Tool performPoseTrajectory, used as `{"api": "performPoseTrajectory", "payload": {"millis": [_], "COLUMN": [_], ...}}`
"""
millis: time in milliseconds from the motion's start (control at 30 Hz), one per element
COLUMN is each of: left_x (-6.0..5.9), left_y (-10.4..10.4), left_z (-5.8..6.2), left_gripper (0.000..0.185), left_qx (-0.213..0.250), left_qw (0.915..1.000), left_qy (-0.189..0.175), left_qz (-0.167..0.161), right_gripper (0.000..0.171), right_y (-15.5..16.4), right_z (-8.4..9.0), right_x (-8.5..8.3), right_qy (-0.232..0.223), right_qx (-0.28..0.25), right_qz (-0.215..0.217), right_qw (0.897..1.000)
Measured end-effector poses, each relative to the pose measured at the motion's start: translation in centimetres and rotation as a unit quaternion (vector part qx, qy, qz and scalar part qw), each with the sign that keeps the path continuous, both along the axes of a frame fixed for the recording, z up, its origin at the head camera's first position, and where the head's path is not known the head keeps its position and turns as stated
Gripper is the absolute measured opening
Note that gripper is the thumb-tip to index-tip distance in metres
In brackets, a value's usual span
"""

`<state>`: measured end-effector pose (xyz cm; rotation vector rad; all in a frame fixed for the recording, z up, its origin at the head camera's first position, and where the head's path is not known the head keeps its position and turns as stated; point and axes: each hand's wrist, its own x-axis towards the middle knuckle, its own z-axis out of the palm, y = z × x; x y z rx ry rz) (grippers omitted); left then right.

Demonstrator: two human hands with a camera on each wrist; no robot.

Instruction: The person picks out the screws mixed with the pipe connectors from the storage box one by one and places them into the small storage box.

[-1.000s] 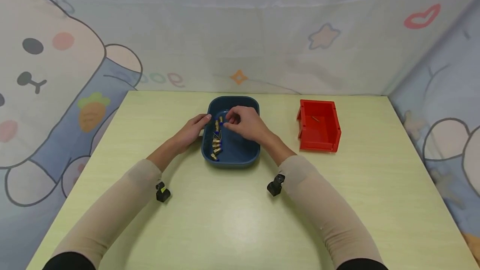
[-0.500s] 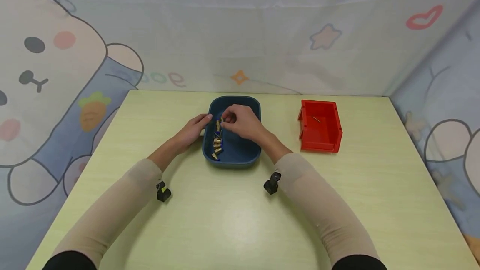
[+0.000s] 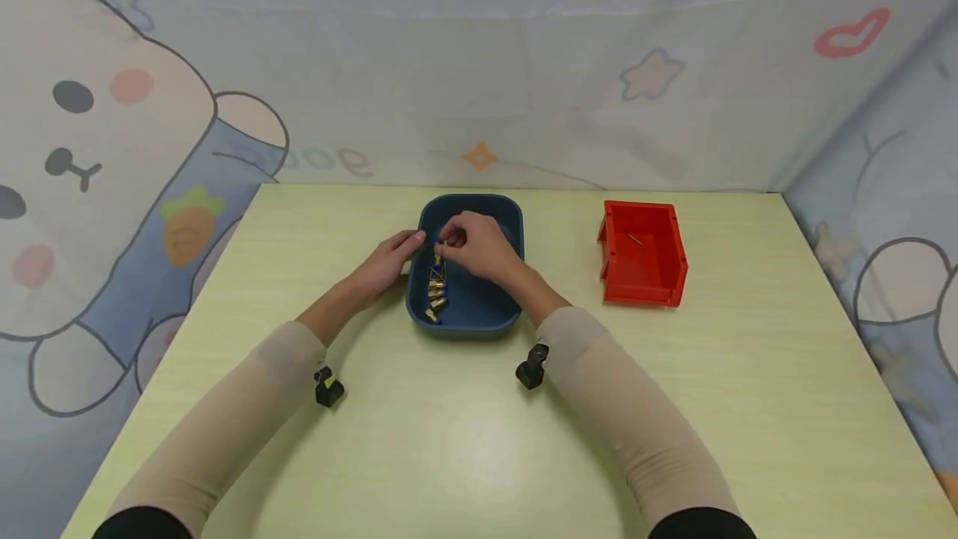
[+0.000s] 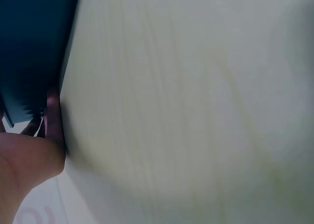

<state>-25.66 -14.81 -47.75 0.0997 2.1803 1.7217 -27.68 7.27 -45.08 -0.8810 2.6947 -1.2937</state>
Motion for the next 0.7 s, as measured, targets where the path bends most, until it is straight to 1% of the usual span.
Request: {"api": "performPoseTrajectory", "payload": {"millis": [167,433,700], "left_x": [0.0,0.2,0.2], "left_y": [0.1,0.1,0.1], "left_z": [0.0,0.0,0.0], "left_gripper": [0.069,0.069,0.069], "left_qx": [0.005,0.003,0.004], "left_qw": [1.0000,1.0000,1.0000], "left_qy": [0.000,0.002,0.000], "left_qz": [0.001,0.004,0.004], "right_gripper": [0.018,0.020,0.017], "right_y": [-0.1,-0.5,-0.6], "right_z": [-0.2,-0.7,-1.1], "right_x": [0.0,-0.2,-0.4], "right_qy": [0.000,-0.019,-0.011], "right_qx": [0.013,0.059,0.092], "right_qz": [-0.009,-0.008,-0.006], "right_qw": [1.000,0.998,0.996]}}
